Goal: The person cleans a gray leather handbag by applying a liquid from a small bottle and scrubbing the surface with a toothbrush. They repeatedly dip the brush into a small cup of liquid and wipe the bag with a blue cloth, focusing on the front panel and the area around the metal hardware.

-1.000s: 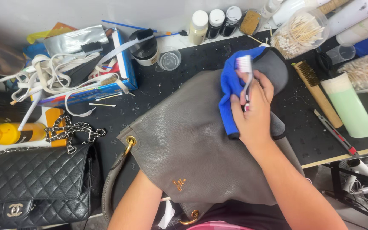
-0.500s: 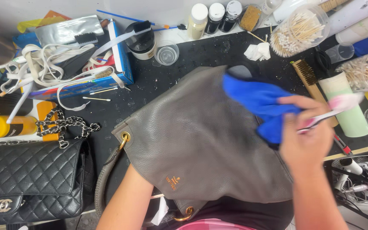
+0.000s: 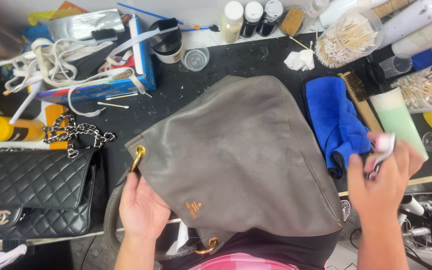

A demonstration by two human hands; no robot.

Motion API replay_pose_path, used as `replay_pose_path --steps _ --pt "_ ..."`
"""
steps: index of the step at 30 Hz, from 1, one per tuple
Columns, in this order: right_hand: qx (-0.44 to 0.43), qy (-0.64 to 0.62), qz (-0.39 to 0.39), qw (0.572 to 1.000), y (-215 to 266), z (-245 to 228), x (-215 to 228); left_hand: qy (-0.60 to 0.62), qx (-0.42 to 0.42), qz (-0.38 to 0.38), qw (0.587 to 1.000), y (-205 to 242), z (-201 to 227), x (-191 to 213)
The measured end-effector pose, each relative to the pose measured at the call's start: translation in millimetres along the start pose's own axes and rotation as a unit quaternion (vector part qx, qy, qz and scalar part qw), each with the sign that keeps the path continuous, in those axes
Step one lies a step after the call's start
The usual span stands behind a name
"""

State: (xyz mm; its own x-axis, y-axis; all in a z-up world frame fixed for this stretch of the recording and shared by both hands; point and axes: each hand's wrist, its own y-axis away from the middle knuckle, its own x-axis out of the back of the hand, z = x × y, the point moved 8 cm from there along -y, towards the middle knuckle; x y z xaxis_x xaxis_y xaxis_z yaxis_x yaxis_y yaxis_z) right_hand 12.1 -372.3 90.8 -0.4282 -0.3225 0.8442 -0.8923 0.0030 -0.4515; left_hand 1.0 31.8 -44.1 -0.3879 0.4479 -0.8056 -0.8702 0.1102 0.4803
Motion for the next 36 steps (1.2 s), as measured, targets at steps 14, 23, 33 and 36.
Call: replay_pose_path --steps 14,23,33,36 --pt "-0.203 -0.099 -0.177 0.958 -0.7 14.4 -74.6 -0.676 -0.297 0.187 0.648 34.4 37.3 -60.1" --pt "-0.185 -0.064 -0.209 0.958 15.2 6.6 -26.5 -0.791 -0.424 -0.028 0.441 -2.0 78.2 -133.5" --pt "-0.383 -0.078 -0.141 0.91 163.0 57.3 -22.6 -0.889 -0.171 -0.043 0.423 -83.9 57.0 -142.1" --pt "-0.275 -0.238 0.04 0.931 166.3 50.6 -5.1 -0.893 -0.074 -0.021 0.444 -77.5 57.2 -132.1"
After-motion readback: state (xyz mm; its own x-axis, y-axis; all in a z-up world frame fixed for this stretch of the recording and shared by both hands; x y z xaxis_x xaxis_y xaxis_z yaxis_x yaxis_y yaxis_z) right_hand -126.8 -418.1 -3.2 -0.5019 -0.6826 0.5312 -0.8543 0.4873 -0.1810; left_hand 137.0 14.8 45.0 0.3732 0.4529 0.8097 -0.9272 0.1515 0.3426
